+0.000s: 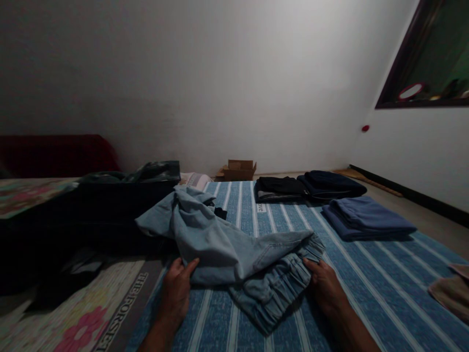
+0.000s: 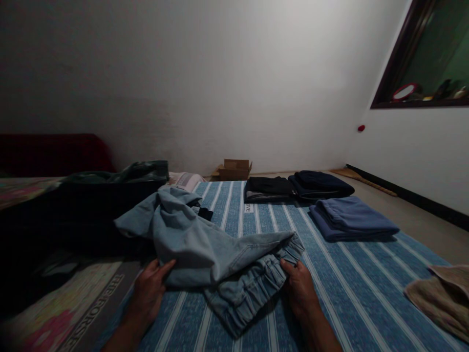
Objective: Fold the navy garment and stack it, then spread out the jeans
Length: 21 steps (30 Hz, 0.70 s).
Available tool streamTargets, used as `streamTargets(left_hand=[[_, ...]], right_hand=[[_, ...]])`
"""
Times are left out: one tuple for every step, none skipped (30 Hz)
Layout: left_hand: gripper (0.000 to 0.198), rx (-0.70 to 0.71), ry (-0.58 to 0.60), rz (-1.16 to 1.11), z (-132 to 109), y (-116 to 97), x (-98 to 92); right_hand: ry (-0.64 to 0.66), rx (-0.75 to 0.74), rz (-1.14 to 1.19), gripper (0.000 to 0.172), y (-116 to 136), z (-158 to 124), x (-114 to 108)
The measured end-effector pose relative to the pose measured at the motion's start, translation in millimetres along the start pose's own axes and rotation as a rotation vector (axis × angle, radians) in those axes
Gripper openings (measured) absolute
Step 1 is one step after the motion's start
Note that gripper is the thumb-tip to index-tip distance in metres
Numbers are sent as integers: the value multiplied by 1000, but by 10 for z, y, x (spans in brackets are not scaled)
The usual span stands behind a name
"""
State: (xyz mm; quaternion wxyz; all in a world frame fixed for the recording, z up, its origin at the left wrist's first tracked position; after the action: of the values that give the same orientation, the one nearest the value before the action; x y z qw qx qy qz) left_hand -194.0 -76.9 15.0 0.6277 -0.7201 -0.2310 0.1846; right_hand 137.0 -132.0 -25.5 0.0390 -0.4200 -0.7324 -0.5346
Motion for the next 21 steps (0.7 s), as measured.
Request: streamTargets(left_hand=[[18,-23,8,-16,-24,-29,7],[17,-42,17,-36,-42,-53,13],[16,-59,27,-56,-55,-71,17],[17,-74,39,-74,-62,-83,21],[18,-86,49,-90,-66,-89,24],[20,-95,56,-104,-66,-91,26],[22,-101,60,-114,-65,-90,29],[23,-107,62,-120,-63,-87,31],[23,-111,61,-123,-61,-85,33],[24,-115,58,-122,-60,-84,35],[25,-119,52,-121,-59,-84,36],[25,-123,47,-120,-59,-84,37],[26,-129,45,-120,-59,-85,38],[26,-135,46,-123,-60,-86,39],[27,-143,50,-127,-60,-86,40],[28,-152,55,-132,-60,-86,41],[29,-158,61,-137,-60,-84,42],[29,-160,65,-139,-59,-82,42],[29,-160,66,-141,-59,-80,41],[29,-157,68,-141,-58,-78,41],[29,-152,71,-141,-57,-75,41]], right_hand=[[-5,-2,0,36,4,-6,3],[-4,-1,3,35,8,-10,5],[-3,1,8,35,10,-12,6],[0,6,14,34,11,-12,6],[5,10,20,33,11,-10,4],[7,16,20,33,11,-7,1],[8,21,15,32,10,-2,-3],[7,20,10,32,10,3,-9],[8,18,5,32,10,7,-14],[9,19,-2,33,8,10,-20],[11,18,-9,33,7,13,-24],[14,19,-14,33,5,13,-27],[16,19,-16,34,4,13,-28],[14,20,-19,33,2,11,-28],[14,21,-21,33,1,9,-26],[12,16,-16,33,1,5,-24],[14,10,-8,33,3,0,-21],[20,8,-4,33,5,-5,-18],[27,8,-4,34,8,-11,-15],[32,9,-7,34,11,-15,-13],[38,9,-11,35,14,-18,-11]])
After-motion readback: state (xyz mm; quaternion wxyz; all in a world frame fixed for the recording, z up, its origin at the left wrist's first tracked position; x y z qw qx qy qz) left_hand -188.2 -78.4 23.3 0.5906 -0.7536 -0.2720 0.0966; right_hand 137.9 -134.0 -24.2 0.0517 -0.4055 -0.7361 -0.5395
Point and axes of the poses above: each hand's wrist, its own z-axis towards the middle knuckle, its own x-axis out of the palm, y = z × x, the point moved 1 cm from there along z, towards the middle knuckle, and after that the axes turned 12 degrees about -y, right-handed, at the moved point
